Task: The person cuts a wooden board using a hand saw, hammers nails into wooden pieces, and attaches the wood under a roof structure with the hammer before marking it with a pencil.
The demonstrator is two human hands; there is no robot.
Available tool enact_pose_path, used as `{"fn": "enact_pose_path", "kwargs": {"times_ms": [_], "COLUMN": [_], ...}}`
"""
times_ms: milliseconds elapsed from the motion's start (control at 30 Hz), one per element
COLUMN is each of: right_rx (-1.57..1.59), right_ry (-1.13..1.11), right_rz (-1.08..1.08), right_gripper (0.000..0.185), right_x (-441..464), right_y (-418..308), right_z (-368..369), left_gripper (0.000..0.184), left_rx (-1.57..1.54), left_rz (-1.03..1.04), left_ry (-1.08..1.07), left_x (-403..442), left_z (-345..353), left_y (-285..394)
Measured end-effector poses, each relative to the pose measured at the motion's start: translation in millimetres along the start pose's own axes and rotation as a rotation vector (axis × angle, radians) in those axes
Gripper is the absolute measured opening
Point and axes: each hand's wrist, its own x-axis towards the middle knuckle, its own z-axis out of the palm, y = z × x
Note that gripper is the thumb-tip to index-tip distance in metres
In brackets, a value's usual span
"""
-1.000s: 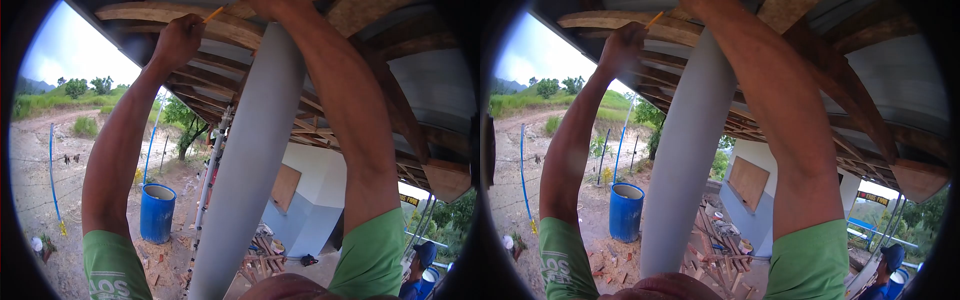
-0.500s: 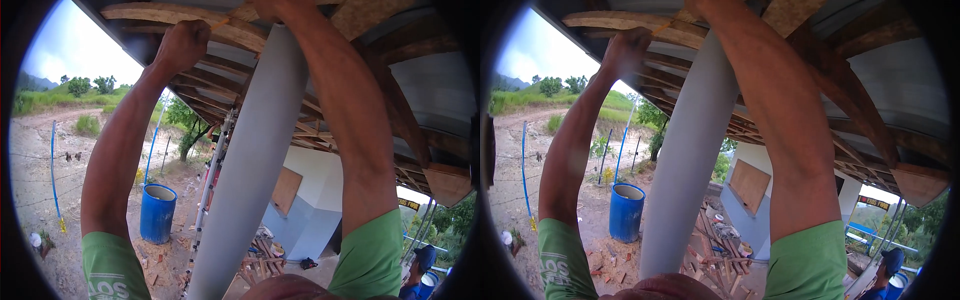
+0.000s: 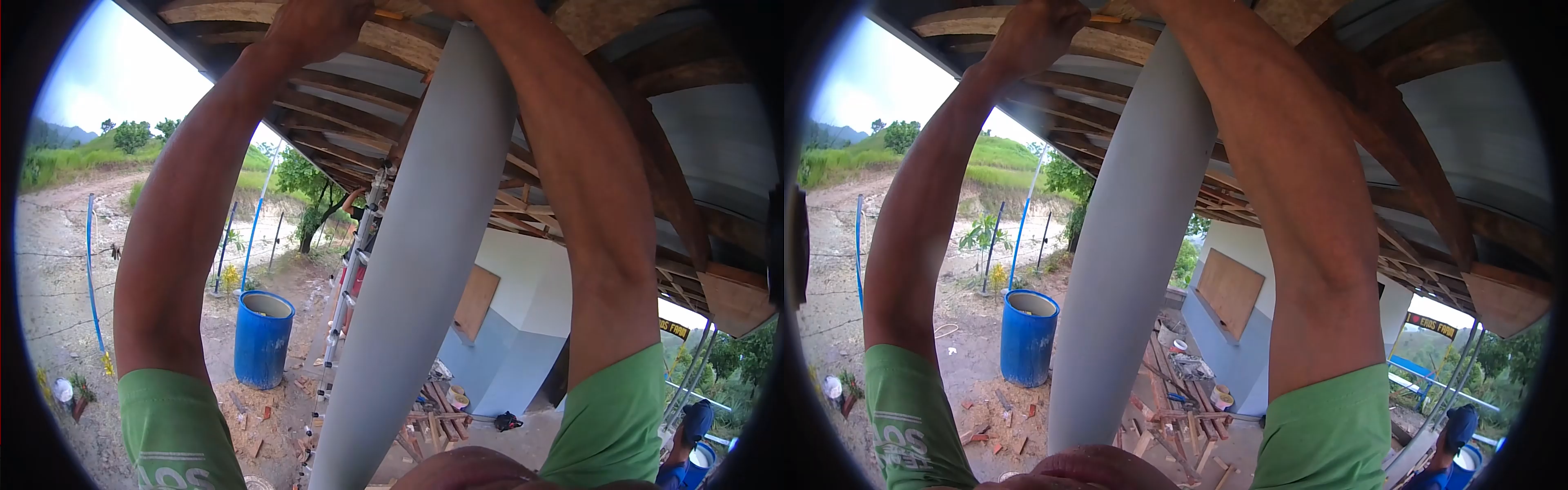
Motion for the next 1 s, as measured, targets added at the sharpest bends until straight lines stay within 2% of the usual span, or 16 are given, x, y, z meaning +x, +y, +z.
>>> {"fn": "enact_pose_path", "kwargs": {"times_ms": [33,67,133,167,233,333,533,633,767,833,867,933,1000], "right_rx": [-0.026,-0.003,0.036,0.05,0.064,0.059,-0.036,0.043,0.123,0.158,0.109,0.006,0.015], "right_ry": [-0.039,0.016,0.129,0.094,0.021,0.291,0.464,0.299,0.259,0.239,0.287,0.384,0.156], "right_rz": [0.01,-0.001,-0.02,-0.008,0.024,-0.013,-0.036,0.028,0.073,0.102,0.051,-0.052,0.011], "right_gripper": [0.023,0.022,0.021,0.021,0.021,0.02,0.016,0.014,0.015,0.016,0.016,0.016,0.015], "right_x": [-1,-1,-3,-3,-3,4,9,13,30,32,27,12,3], "right_y": [0,0,2,2,0,4,6,5,6,7,8,9,2], "right_z": [-3,-1,8,7,2,32,45,38,56,59,57,43,12], "left_gripper": [0.017,0.017,0.019,0.021,0.022,0.022,0.019,0.02,0.022,0.025,0.027,0.017,0.016], "left_rx": [-0.011,-0.023,0.043,0.072,0.031,0.002,-0.068,-0.035,0.025,0.046,0.055,-0.027,-0.005], "left_rz": [-0.086,-0.171,-0.06,-0.003,-0.031,-0.033,-0.133,-0.139,-0.041,-0.067,-0.077,-0.024,0.026], "left_ry": [-0.059,-0.118,-0.018,0.035,0.024,0.008,0.0,0.0,0.038,0.01,-0.003,0.049,0.05], "left_x": [-1,-2,-9,-11,-16,-12,-13,-15,-14,-12,-11,-6,-2], "left_z": [-8,-12,-3,4,2,4,1,1,7,10,10,6,4], "left_y": [3,5,-19,-32,-28,-27,-19,-19,-29,-28,-25,-6,4]}}
